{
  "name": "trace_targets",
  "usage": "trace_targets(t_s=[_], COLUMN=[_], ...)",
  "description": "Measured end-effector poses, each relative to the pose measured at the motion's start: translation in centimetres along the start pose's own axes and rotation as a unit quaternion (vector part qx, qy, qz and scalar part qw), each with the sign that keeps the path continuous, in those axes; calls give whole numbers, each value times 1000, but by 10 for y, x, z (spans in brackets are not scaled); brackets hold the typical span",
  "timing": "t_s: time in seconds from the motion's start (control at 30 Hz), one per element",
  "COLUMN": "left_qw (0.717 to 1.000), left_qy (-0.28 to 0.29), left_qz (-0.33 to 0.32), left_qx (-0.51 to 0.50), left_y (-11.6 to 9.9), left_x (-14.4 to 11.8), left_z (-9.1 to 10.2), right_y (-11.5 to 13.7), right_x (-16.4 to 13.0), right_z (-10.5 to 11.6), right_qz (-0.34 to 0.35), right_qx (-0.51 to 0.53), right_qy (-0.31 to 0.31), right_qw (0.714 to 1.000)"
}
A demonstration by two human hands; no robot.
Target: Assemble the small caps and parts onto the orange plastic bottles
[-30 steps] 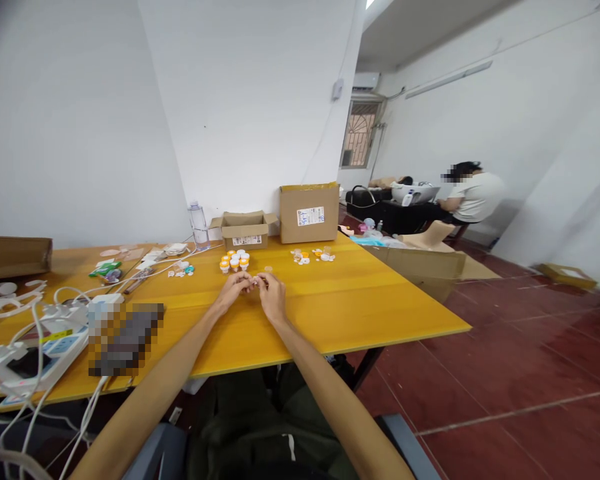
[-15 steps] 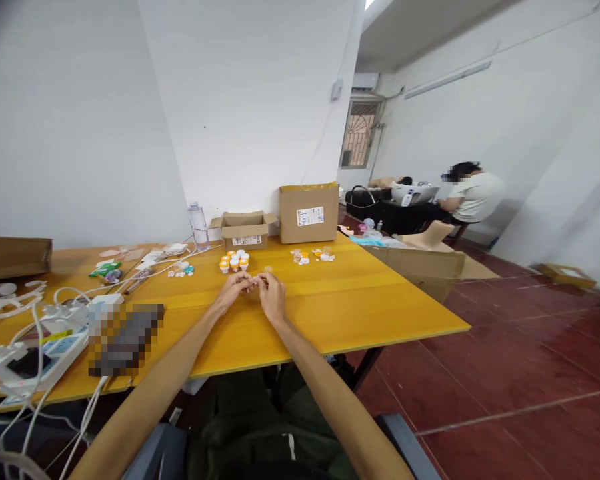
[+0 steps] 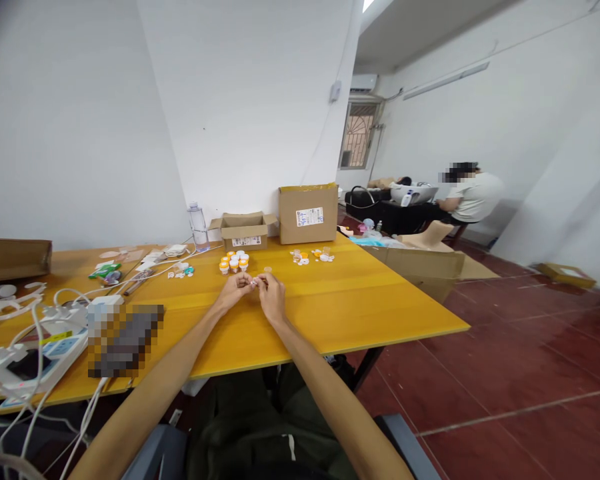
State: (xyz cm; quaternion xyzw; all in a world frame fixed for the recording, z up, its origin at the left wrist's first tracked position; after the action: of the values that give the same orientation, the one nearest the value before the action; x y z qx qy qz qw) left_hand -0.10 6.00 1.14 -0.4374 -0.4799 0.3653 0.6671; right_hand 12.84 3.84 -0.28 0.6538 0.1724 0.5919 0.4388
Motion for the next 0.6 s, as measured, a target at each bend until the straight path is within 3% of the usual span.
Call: trace_targets(t_s=[0.6], left_qw=[999], left_qy=[0], left_qz=[-29], left_qx=[28], left_y=[-1], left_x=[-1], left_z=[0], right_y=[2], right_x=[-1], right_z=[1], right_qz=[6], right_qx=[-23], right_qy=[3], right_qw=[1000])
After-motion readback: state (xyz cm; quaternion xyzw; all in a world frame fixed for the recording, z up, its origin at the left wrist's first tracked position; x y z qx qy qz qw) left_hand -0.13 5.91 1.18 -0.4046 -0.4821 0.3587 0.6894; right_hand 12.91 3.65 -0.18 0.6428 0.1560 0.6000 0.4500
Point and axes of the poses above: each hand's wrist, its own x-axis towards the middle knuckle, its own z-axis out of the back of the hand, y = z × x, the point moved 4 cm from there along x, towards the middle knuckle, and after that the axes turned 2 degrees about x, right-handed, at the moved point
